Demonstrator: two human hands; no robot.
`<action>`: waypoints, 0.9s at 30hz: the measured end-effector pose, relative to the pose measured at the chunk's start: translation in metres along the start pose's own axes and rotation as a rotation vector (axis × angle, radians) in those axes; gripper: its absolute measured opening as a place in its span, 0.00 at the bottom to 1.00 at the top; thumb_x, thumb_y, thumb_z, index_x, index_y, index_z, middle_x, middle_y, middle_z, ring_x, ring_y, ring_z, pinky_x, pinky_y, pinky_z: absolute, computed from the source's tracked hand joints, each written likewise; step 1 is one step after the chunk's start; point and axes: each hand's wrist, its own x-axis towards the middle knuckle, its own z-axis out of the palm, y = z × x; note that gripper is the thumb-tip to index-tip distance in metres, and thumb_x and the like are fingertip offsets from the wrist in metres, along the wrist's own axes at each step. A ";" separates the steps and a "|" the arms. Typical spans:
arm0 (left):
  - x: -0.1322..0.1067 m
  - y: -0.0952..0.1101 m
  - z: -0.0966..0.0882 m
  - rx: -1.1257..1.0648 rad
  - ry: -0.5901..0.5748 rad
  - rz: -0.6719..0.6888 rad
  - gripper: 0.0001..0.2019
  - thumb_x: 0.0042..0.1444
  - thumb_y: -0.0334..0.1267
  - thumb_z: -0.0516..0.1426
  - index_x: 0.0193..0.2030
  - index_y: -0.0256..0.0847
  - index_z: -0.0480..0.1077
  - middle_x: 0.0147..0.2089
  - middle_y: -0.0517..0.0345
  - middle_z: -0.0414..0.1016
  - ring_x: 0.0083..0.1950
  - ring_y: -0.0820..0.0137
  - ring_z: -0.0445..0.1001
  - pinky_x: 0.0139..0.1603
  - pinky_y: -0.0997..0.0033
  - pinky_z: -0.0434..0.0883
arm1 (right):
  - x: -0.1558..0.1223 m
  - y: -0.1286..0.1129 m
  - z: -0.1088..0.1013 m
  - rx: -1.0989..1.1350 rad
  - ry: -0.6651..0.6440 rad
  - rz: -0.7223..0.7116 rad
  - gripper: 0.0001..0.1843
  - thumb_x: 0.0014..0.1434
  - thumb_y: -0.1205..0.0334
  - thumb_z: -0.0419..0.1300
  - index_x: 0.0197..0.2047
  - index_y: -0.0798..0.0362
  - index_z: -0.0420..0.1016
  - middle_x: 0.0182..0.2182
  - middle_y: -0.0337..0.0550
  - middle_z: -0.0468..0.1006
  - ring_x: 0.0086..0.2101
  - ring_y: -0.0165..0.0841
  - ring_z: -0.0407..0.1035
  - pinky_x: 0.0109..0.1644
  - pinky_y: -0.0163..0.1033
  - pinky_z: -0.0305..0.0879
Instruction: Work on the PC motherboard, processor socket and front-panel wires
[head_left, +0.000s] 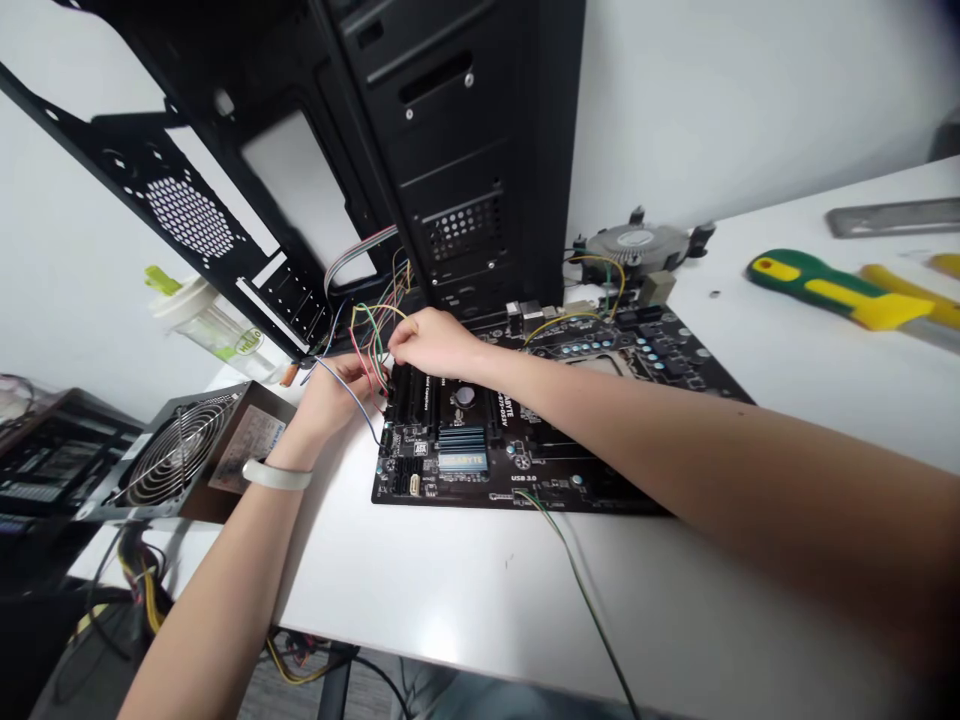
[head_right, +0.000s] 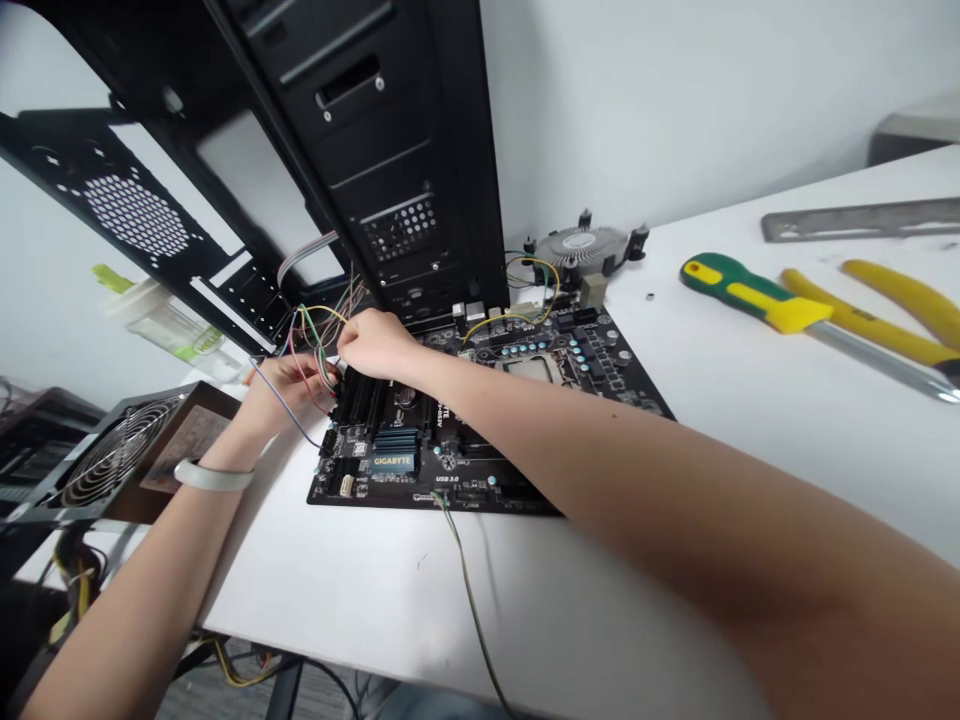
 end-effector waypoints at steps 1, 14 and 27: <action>0.000 0.000 0.000 0.004 -0.005 -0.001 0.07 0.42 0.38 0.63 0.22 0.37 0.72 0.20 0.60 0.70 0.22 0.76 0.63 0.22 0.78 0.60 | 0.000 0.000 0.000 -0.004 -0.003 -0.004 0.10 0.51 0.75 0.59 0.28 0.55 0.81 0.29 0.41 0.80 0.34 0.30 0.72 0.41 0.33 0.63; 0.001 0.000 0.000 0.004 -0.037 -0.021 0.09 0.40 0.39 0.65 0.21 0.36 0.71 0.20 0.60 0.70 0.23 0.75 0.65 0.25 0.77 0.62 | 0.000 0.000 0.000 -0.035 -0.029 -0.029 0.10 0.50 0.75 0.59 0.32 0.56 0.82 0.32 0.43 0.81 0.34 0.31 0.71 0.40 0.34 0.62; -0.002 0.005 0.002 0.056 -0.011 -0.023 0.09 0.43 0.38 0.64 0.21 0.38 0.69 0.19 0.60 0.69 0.21 0.75 0.65 0.23 0.76 0.62 | 0.002 0.001 -0.001 -0.027 -0.037 -0.034 0.12 0.49 0.76 0.59 0.33 0.56 0.82 0.33 0.43 0.81 0.35 0.31 0.71 0.40 0.35 0.63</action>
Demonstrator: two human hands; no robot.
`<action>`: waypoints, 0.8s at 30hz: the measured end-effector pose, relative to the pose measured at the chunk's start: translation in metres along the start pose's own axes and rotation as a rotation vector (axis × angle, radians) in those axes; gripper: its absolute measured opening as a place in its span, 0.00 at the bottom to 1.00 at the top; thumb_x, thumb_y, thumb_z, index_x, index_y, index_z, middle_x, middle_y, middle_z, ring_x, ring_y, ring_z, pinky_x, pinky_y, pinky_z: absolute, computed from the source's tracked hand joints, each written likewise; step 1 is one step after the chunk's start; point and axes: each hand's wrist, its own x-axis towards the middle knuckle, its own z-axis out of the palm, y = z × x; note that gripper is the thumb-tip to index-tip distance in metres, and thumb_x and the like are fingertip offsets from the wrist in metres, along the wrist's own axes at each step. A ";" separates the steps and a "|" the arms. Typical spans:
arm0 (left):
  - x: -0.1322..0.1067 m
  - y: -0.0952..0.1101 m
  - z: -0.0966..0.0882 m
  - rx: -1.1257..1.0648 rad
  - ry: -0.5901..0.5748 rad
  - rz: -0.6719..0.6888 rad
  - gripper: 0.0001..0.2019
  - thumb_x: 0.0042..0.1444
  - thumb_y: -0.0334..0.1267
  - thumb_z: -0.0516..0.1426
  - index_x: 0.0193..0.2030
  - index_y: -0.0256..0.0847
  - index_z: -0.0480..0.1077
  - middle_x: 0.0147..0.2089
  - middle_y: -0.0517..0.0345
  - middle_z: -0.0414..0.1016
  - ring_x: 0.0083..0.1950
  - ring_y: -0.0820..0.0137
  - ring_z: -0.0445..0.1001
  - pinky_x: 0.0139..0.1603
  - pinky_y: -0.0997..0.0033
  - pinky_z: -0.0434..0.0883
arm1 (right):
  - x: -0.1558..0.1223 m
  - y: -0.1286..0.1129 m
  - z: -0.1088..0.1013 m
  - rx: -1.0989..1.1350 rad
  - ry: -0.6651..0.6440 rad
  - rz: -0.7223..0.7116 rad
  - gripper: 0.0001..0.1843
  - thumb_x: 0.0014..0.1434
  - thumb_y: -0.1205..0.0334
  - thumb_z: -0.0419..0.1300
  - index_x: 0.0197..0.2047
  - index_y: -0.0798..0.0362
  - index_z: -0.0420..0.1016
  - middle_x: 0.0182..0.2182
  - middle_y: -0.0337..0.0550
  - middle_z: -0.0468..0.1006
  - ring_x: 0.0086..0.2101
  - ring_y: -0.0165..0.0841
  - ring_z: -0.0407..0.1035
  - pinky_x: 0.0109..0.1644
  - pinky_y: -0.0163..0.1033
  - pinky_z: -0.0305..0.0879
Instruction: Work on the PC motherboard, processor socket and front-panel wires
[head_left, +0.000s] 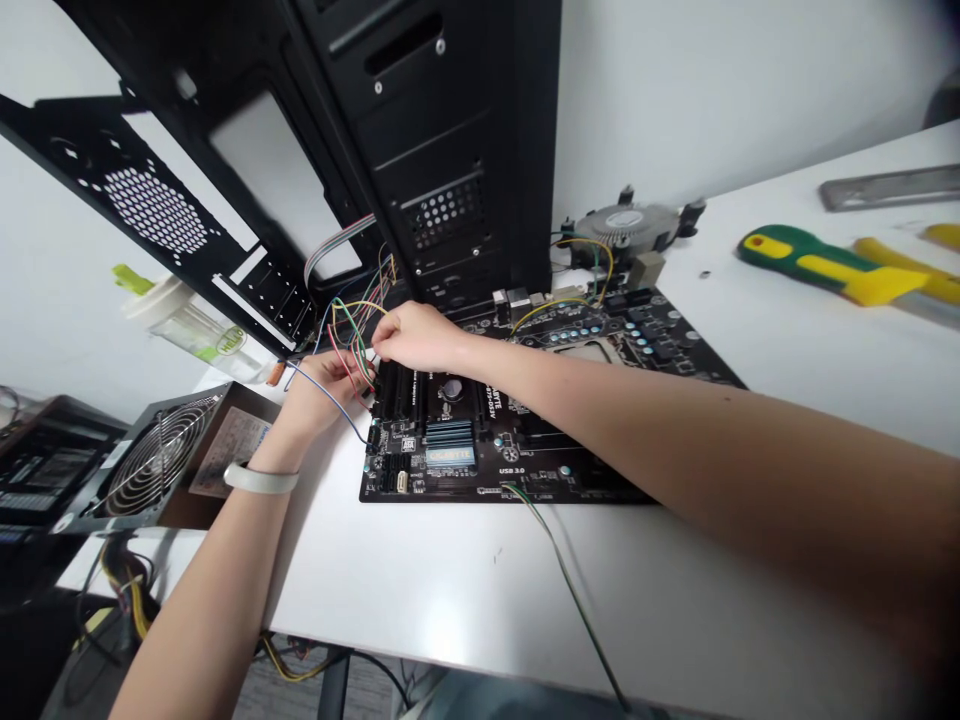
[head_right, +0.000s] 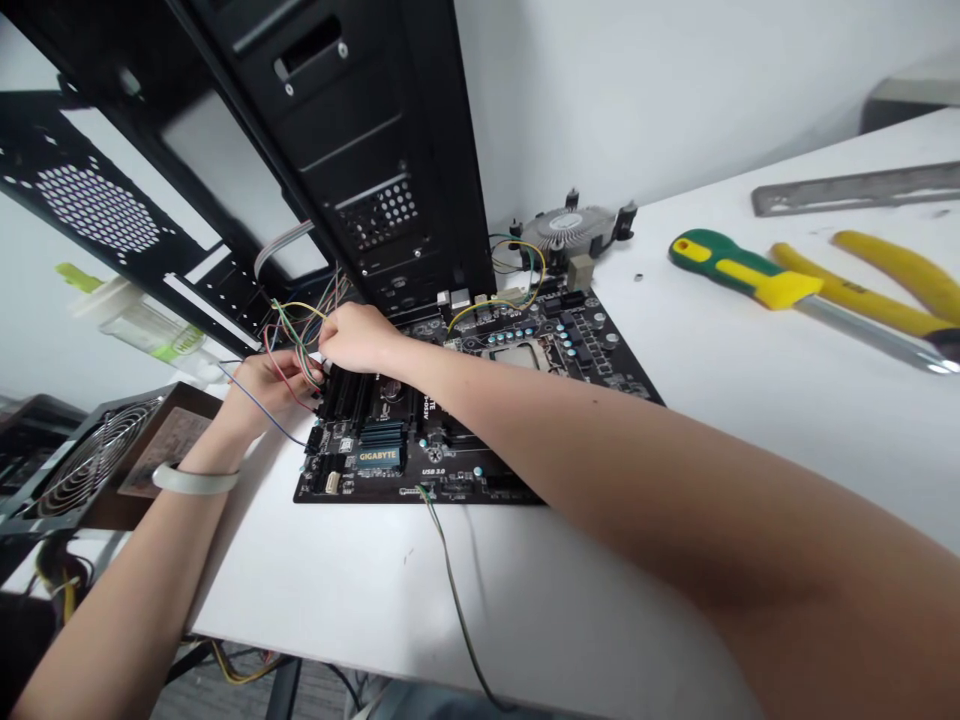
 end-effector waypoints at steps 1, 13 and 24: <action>0.000 0.001 0.000 0.013 -0.001 0.004 0.09 0.43 0.37 0.64 0.21 0.37 0.70 0.19 0.60 0.69 0.21 0.75 0.65 0.23 0.77 0.61 | 0.000 0.000 0.000 0.002 0.000 0.002 0.12 0.49 0.76 0.59 0.33 0.56 0.82 0.33 0.43 0.81 0.35 0.31 0.71 0.40 0.35 0.63; 0.001 -0.001 0.002 0.124 -0.008 0.031 0.08 0.43 0.39 0.61 0.24 0.36 0.71 0.22 0.59 0.72 0.24 0.74 0.65 0.25 0.76 0.62 | 0.004 0.003 0.002 0.093 0.037 0.050 0.08 0.56 0.70 0.57 0.29 0.57 0.78 0.28 0.42 0.78 0.29 0.29 0.69 0.35 0.34 0.62; -0.003 -0.006 0.007 0.124 -0.049 0.010 0.09 0.46 0.42 0.58 0.27 0.36 0.69 0.23 0.58 0.70 0.22 0.73 0.66 0.23 0.75 0.63 | 0.003 -0.015 -0.018 0.108 0.057 0.077 0.34 0.70 0.46 0.38 0.23 0.56 0.70 0.17 0.39 0.67 0.20 0.25 0.61 0.29 0.32 0.58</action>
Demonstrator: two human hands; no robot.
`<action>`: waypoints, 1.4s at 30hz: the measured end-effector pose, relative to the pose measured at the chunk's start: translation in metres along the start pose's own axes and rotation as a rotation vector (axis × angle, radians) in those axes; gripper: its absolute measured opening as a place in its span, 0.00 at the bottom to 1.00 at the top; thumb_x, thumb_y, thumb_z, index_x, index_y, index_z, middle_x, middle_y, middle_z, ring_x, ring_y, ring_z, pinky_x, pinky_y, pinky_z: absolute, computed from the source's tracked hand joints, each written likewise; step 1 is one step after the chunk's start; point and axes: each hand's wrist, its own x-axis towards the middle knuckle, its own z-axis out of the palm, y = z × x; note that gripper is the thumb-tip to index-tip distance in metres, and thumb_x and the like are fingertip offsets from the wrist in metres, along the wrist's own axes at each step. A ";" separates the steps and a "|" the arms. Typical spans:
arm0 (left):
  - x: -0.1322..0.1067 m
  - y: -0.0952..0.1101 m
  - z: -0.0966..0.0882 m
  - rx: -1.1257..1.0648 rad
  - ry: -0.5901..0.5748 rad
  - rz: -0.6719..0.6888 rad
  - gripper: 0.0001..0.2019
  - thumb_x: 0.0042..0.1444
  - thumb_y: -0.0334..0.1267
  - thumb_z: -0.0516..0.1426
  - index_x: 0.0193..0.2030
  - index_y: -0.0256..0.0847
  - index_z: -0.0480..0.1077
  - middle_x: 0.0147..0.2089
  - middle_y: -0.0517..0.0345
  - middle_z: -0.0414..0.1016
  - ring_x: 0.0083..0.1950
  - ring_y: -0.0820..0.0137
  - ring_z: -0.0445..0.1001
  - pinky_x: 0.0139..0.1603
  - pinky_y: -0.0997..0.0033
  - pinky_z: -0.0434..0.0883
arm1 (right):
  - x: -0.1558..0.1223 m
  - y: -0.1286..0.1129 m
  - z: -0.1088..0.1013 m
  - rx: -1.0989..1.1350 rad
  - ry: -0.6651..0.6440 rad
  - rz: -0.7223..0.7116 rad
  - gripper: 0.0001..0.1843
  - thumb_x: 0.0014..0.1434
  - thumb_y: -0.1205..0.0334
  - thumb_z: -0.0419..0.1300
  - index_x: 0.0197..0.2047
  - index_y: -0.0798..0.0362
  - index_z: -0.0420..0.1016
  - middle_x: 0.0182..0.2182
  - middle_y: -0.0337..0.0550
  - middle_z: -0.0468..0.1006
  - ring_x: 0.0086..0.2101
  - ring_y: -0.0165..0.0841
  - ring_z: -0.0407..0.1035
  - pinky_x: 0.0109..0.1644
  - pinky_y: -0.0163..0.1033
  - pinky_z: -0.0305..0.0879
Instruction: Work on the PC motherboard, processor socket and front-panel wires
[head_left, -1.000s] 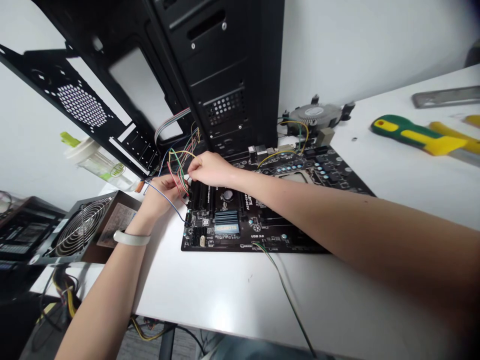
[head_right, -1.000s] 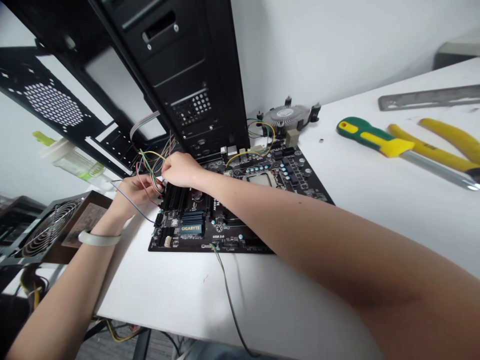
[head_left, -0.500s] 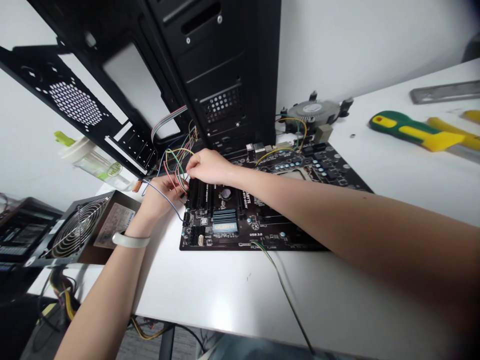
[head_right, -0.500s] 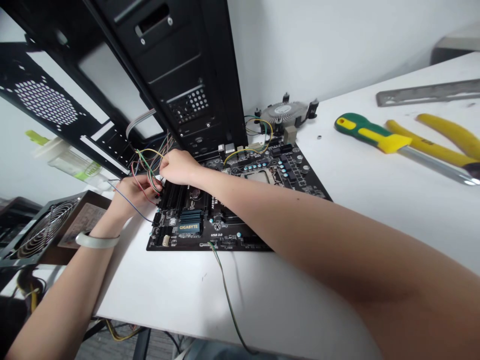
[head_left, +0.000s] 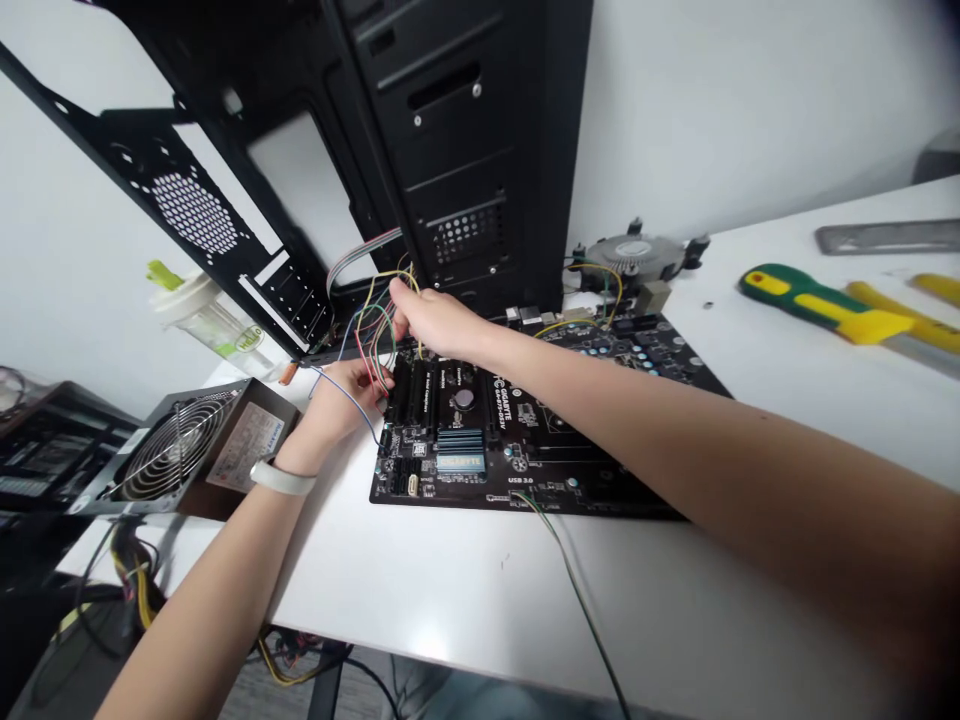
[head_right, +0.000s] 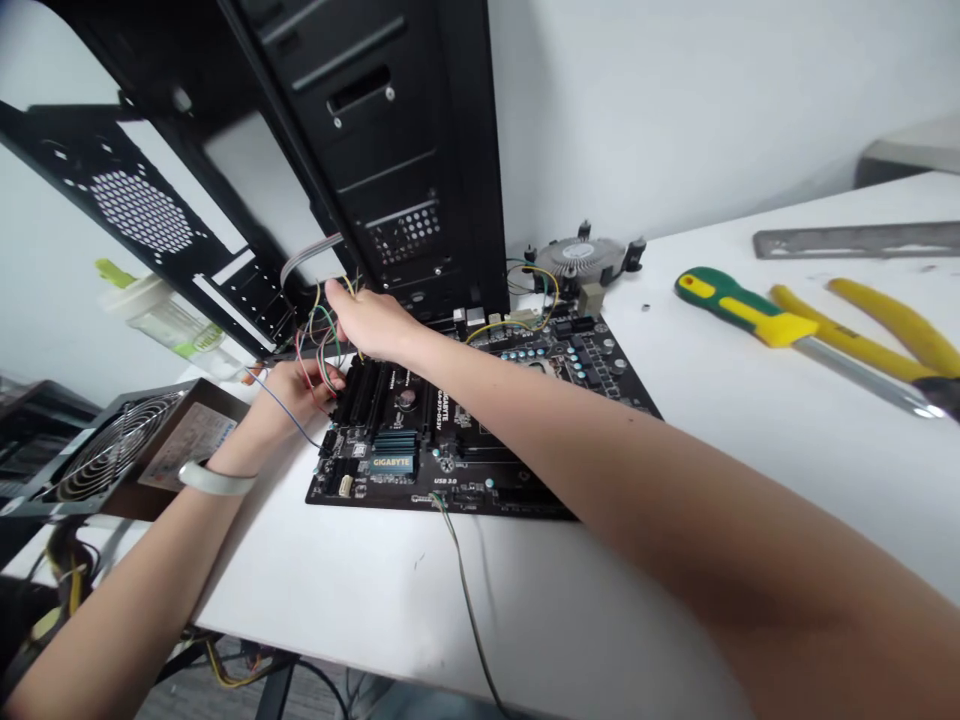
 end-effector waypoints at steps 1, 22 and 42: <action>0.000 0.000 0.000 -0.004 -0.002 0.002 0.09 0.46 0.41 0.58 0.26 0.36 0.69 0.23 0.59 0.70 0.22 0.73 0.66 0.23 0.75 0.63 | 0.000 0.000 0.000 0.022 -0.038 0.024 0.34 0.69 0.45 0.38 0.23 0.56 0.69 0.16 0.38 0.66 0.18 0.25 0.59 0.26 0.33 0.58; 0.005 -0.012 0.007 -0.261 0.030 0.122 0.10 0.51 0.40 0.58 0.25 0.36 0.68 0.21 0.61 0.68 0.23 0.75 0.62 0.26 0.75 0.60 | 0.007 -0.005 0.006 0.340 -0.233 0.231 0.13 0.45 0.85 0.63 0.22 0.58 0.74 0.17 0.38 0.75 0.21 0.24 0.71 0.28 0.27 0.71; -0.008 0.010 0.005 -0.030 0.154 0.037 0.10 0.54 0.41 0.53 0.25 0.39 0.63 0.21 0.63 0.66 0.25 0.74 0.63 0.27 0.75 0.59 | 0.015 0.025 0.028 0.068 -0.130 0.022 0.07 0.42 0.78 0.64 0.22 0.57 0.78 0.20 0.36 0.75 0.23 0.24 0.66 0.30 0.30 0.62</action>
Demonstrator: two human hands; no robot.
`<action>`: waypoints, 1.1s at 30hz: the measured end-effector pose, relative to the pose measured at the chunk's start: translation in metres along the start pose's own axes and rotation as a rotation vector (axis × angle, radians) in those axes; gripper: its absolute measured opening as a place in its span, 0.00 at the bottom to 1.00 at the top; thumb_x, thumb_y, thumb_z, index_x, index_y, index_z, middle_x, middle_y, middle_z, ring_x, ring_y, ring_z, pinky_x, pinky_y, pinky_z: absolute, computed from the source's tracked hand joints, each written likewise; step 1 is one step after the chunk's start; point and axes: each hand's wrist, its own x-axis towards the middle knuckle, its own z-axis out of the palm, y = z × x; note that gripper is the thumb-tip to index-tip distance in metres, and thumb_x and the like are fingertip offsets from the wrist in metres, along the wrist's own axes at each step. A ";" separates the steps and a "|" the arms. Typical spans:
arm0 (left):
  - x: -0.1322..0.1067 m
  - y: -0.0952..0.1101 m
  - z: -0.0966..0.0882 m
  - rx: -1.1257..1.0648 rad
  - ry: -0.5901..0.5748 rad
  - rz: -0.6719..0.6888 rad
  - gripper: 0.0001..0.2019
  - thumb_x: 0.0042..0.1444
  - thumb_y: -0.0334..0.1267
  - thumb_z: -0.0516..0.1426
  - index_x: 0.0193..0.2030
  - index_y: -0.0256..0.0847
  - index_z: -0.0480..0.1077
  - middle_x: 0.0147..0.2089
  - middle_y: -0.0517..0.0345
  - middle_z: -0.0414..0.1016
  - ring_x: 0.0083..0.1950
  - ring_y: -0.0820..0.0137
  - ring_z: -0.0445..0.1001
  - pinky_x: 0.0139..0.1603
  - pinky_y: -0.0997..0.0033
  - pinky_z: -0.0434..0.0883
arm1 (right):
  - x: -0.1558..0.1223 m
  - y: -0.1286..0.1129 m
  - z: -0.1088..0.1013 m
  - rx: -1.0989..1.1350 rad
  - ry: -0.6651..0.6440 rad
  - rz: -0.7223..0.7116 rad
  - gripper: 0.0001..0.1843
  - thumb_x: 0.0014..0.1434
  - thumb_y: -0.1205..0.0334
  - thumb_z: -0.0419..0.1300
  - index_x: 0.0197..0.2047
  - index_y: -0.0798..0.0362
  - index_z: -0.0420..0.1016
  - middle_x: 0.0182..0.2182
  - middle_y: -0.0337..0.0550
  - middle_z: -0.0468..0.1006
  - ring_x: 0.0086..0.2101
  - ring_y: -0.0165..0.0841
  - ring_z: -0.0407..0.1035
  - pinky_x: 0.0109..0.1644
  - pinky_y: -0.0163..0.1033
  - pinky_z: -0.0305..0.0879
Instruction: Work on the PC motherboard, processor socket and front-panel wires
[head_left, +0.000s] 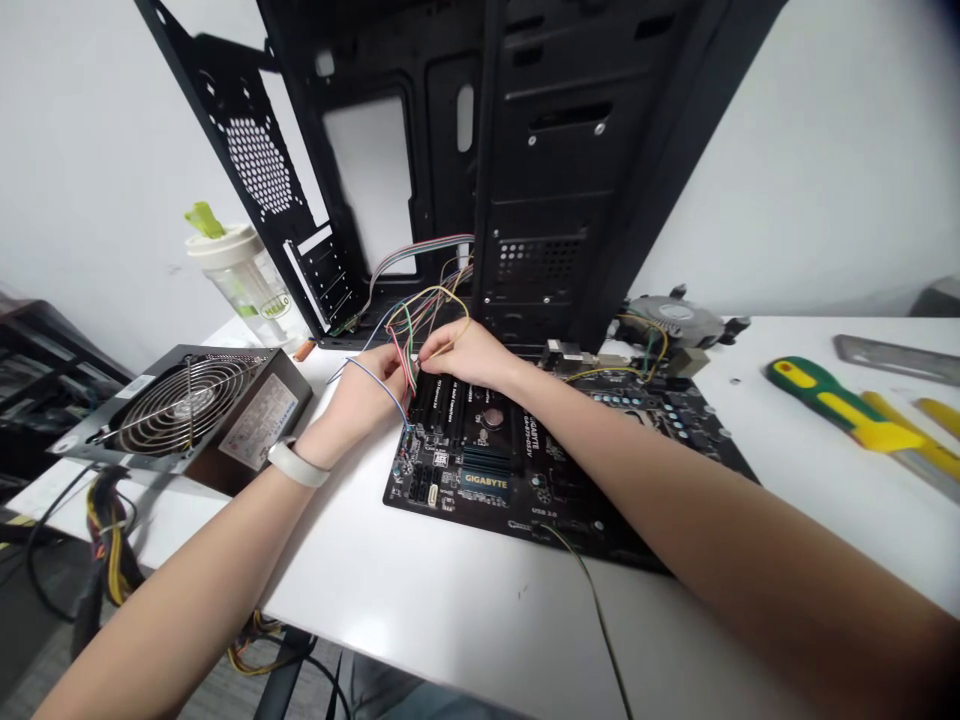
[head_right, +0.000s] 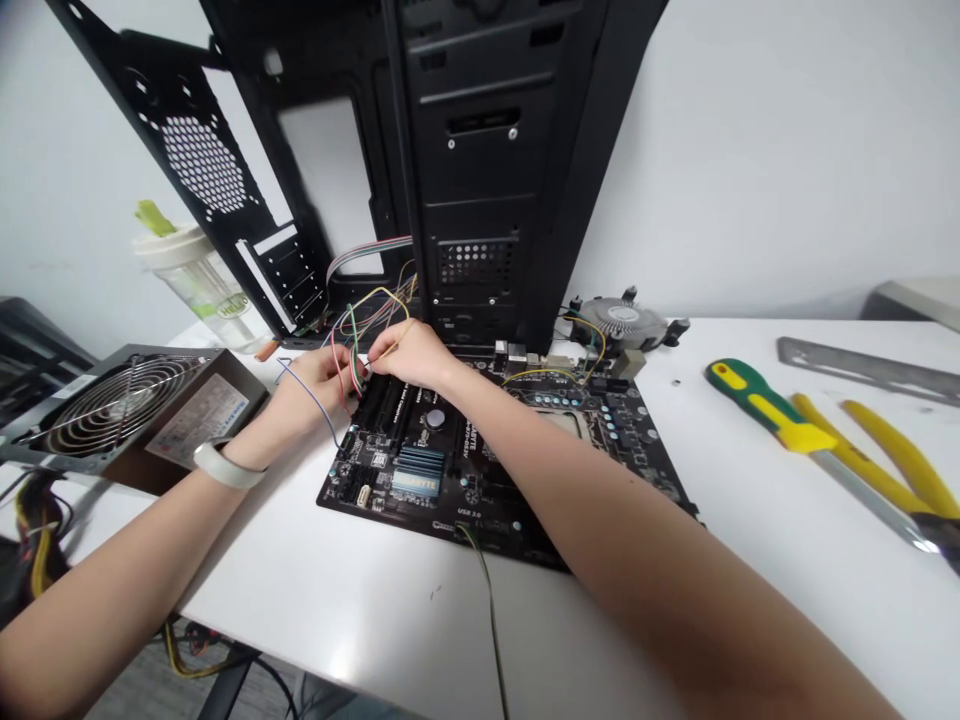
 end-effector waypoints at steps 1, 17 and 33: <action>0.000 0.000 0.000 0.029 0.000 0.004 0.10 0.54 0.40 0.52 0.25 0.39 0.63 0.21 0.63 0.66 0.24 0.74 0.62 0.26 0.75 0.58 | 0.000 0.000 0.000 -0.011 -0.004 -0.002 0.07 0.42 0.78 0.64 0.22 0.57 0.78 0.20 0.36 0.75 0.23 0.24 0.66 0.31 0.30 0.63; 0.003 -0.001 -0.002 0.220 -0.043 0.014 0.15 0.56 0.43 0.50 0.23 0.38 0.63 0.21 0.60 0.67 0.25 0.73 0.61 0.26 0.74 0.54 | 0.006 0.005 0.004 -0.119 0.030 -0.025 0.08 0.42 0.76 0.65 0.27 0.56 0.80 0.23 0.37 0.77 0.27 0.26 0.70 0.34 0.31 0.66; 0.003 -0.002 -0.002 0.189 -0.042 -0.010 0.15 0.55 0.45 0.50 0.24 0.37 0.66 0.21 0.60 0.66 0.25 0.73 0.60 0.25 0.75 0.55 | 0.002 -0.006 0.001 -0.308 -0.004 -0.139 0.09 0.42 0.78 0.62 0.24 0.56 0.80 0.21 0.36 0.76 0.27 0.26 0.68 0.33 0.31 0.62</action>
